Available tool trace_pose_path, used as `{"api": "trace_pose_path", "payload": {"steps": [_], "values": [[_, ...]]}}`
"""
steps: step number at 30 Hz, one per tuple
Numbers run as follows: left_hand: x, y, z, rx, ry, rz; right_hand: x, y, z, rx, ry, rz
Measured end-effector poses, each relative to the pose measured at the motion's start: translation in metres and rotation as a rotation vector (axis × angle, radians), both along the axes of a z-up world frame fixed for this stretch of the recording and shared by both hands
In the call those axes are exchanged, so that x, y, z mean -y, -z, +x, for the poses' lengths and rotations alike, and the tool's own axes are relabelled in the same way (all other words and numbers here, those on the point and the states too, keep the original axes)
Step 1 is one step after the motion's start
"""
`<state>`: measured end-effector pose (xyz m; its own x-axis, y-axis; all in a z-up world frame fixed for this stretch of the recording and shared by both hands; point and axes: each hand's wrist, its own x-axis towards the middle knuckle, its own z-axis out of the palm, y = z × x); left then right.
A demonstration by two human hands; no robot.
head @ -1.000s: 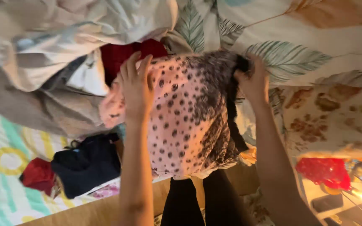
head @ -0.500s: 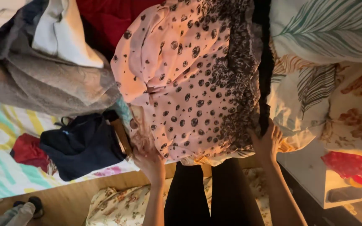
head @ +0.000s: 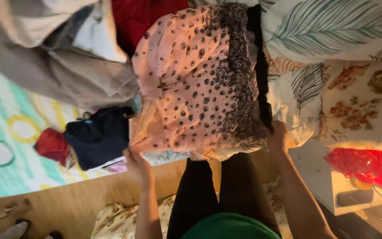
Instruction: The person folds a pink patterned garment, a black garment, and a red patterned garment on a bed. They smooth and fold each item by hand, placing the finished folds into a neat pile on the bed surface.
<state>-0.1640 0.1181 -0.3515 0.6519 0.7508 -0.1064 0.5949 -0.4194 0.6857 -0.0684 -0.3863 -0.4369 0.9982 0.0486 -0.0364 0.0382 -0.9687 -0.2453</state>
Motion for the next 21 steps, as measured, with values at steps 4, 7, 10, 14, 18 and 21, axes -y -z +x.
{"api": "trace_pose_path", "payload": {"steps": [4,7,10,14,18,21], "values": [[-0.018,-0.069,0.024,0.152,-0.268,-0.099,0.020,-0.033,0.003,-0.010,0.295,0.321],[-0.038,-0.067,0.030,0.216,-0.414,-0.227,0.049,-0.039,0.016,0.000,0.425,0.543],[-0.068,-0.043,0.026,0.486,-0.328,-0.347,0.062,-0.054,0.032,-0.017,0.510,0.352],[-0.080,-0.102,0.059,0.691,-0.243,-0.669,0.039,-0.150,0.071,0.060,0.759,1.270],[-0.063,-0.242,0.082,0.800,-0.130,-0.919,0.054,-0.205,0.094,-0.020,0.545,1.699],[-0.082,-0.271,0.087,0.841,-0.069,-0.969,0.063,-0.257,0.101,-0.058,0.441,1.941]]}}
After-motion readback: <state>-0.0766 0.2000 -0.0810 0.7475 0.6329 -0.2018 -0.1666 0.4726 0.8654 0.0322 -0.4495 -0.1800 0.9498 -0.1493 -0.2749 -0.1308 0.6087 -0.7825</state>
